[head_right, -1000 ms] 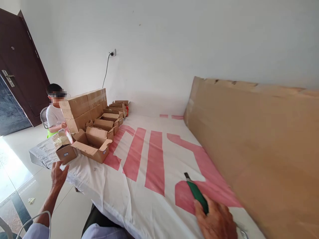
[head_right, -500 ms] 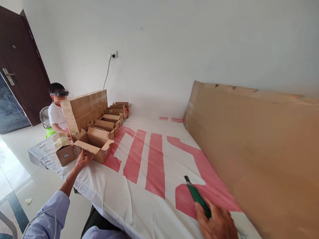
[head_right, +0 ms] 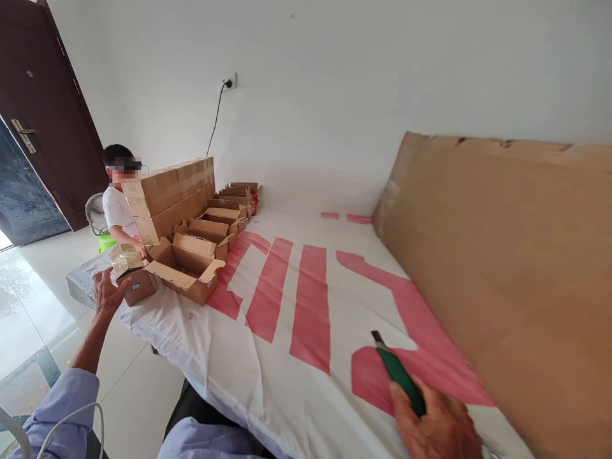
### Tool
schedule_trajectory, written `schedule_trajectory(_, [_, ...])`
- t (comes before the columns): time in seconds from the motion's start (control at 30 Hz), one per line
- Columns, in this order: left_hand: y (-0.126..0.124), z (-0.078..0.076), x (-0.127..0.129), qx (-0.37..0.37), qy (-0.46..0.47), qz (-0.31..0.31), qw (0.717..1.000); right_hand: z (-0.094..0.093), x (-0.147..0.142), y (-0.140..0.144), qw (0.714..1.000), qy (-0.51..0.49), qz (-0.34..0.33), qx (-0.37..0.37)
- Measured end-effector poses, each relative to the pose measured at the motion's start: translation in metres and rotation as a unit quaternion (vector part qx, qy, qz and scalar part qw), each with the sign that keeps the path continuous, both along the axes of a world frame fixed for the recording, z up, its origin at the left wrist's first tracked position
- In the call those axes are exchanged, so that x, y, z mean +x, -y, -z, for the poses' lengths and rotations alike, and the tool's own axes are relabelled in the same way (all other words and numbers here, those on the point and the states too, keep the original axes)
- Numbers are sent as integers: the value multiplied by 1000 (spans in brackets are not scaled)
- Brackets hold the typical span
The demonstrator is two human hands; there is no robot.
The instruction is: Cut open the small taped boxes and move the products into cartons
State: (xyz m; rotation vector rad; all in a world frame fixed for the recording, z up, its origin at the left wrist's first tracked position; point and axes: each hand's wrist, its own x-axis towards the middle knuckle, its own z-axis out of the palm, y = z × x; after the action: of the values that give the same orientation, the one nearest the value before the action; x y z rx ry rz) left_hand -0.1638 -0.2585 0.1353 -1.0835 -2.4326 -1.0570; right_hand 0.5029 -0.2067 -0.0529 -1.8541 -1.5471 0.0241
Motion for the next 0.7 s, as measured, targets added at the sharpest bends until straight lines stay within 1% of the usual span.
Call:
schedule_trajectory(0.07, [-8,-8,-9,-36,44,-3,998,-1,-1,1,999,-19,20,-18])
schedule_trajectory(0.13, [-17,-12,-16,-53,78,-3,996,-2,-1,0,999,-29,27,-33])
schedule_trajectory(0.27, [-28,-12,-24,-54,102,-2,993,1,-1,-2,998,-42,28,-23])
schedule_trajectory(0.37, [-30,-11,-28,-53,107,-5,993,2,-2,-2,998,-55,23,-12])
schedule_trajectory(0.43, [-27,-12,-29,-55,104,-12,993,0,-3,-1,998,-55,20,-21])
schedule_trajectory(0.53, [-16,-19,-31,-56,95,-22,994,-6,-6,2,998,-49,18,-45])
schedule_trajectory(0.63, [1,-26,-32,-52,86,-33,994,-10,-8,5,997,-51,31,-56])
schedule_trajectory(0.7, [14,-28,-31,-49,81,-41,995,-11,-8,6,998,-28,34,-44])
